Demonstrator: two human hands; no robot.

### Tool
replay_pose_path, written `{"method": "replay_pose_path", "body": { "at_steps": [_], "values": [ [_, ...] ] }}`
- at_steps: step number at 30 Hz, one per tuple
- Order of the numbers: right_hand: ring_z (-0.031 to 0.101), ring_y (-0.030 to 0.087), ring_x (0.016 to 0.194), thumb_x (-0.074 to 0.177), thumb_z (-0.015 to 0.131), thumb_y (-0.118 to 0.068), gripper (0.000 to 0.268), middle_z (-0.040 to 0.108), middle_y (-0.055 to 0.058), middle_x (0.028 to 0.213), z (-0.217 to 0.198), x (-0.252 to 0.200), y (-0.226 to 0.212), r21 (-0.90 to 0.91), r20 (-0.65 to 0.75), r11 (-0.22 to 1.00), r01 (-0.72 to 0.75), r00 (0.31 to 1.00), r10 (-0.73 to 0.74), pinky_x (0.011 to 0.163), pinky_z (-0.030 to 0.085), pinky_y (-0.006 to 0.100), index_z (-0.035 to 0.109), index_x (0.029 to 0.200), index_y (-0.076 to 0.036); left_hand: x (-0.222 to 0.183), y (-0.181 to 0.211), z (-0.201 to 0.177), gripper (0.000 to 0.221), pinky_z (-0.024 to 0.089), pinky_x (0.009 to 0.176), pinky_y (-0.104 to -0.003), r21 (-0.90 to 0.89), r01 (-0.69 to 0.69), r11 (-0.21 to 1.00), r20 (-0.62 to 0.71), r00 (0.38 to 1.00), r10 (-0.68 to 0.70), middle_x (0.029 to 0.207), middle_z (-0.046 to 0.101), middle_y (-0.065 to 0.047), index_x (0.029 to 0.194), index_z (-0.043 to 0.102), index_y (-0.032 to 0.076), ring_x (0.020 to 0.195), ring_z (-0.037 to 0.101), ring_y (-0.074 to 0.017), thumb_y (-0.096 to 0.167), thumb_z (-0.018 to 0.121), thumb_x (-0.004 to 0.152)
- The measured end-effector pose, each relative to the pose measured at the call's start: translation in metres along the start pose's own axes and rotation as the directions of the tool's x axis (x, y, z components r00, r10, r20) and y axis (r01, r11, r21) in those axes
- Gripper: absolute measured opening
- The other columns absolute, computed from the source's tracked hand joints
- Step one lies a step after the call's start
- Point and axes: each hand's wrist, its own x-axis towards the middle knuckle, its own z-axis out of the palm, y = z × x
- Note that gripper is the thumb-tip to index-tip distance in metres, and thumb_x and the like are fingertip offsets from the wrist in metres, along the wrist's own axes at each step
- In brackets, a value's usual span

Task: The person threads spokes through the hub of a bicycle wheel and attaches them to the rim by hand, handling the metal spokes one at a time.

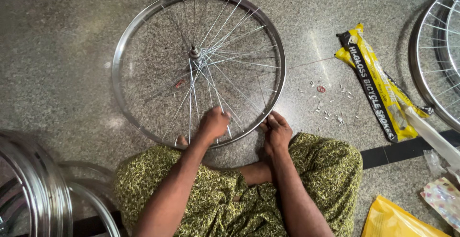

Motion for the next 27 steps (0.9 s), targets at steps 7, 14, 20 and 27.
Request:
{"method": "replay_pose_path", "body": {
  "at_steps": [7, 14, 20, 27],
  "values": [
    [0.067, 0.019, 0.075, 0.098, 0.062, -0.002, 0.022, 0.07, 0.015, 0.095, 0.011, -0.033, -0.012, -0.188, -0.104, 0.979, -0.074, 0.993, 0.055, 0.068, 0.06, 0.029, 0.065, 0.119, 0.007, -0.038, -0.003, 0.014, 0.036, 0.045, 0.045, -0.03, -0.211, 0.137, 0.968, 0.235, 0.968, -0.086, 0.087, 0.069, -0.014, 0.125, 0.049, -0.002, 0.061, 0.06, -0.0181, 0.023, 0.062, 0.103],
    [0.063, 0.012, 0.071, 0.092, 0.06, 0.003, 0.019, 0.073, 0.009, 0.093, 0.016, -0.104, -0.01, -0.618, -0.038, 0.782, -0.083, 0.996, 0.076, 0.067, 0.056, 0.028, 0.073, 0.105, -0.003, -0.027, 0.016, 0.011, 0.019, 0.058, 0.047, -0.032, -0.414, 0.123, 0.902, 0.289, 0.957, 0.002, 0.089, 0.069, -0.015, 0.11, 0.055, -0.002, 0.061, 0.069, -0.0184, 0.013, 0.06, 0.099],
    [0.068, 0.013, 0.079, 0.087, 0.069, 0.006, 0.011, 0.074, 0.007, 0.09, 0.01, -0.086, 0.011, -0.603, 0.083, 0.787, 0.13, 0.991, -0.1, 0.083, 0.06, 0.032, 0.068, 0.089, -0.005, -0.023, 0.031, 0.029, 0.026, 0.056, 0.046, -0.036, -0.382, 0.101, 0.919, 0.259, 0.966, 0.002, 0.096, 0.065, -0.018, 0.116, 0.051, -0.002, 0.063, 0.068, -0.0245, 0.015, 0.061, 0.099],
    [0.069, 0.011, 0.084, 0.085, 0.071, 0.006, 0.015, 0.07, 0.003, 0.09, -0.015, -0.071, 0.045, -0.434, 0.208, 0.858, 0.276, 0.957, -0.203, 0.088, 0.064, 0.031, 0.065, 0.087, -0.008, -0.006, 0.017, 0.05, 0.023, 0.056, 0.055, -0.035, -0.349, -0.004, 0.937, 0.187, 0.98, 0.074, 0.096, 0.065, -0.016, 0.113, 0.054, -0.003, 0.071, 0.066, -0.0195, 0.012, 0.063, 0.098]
  ]
}}
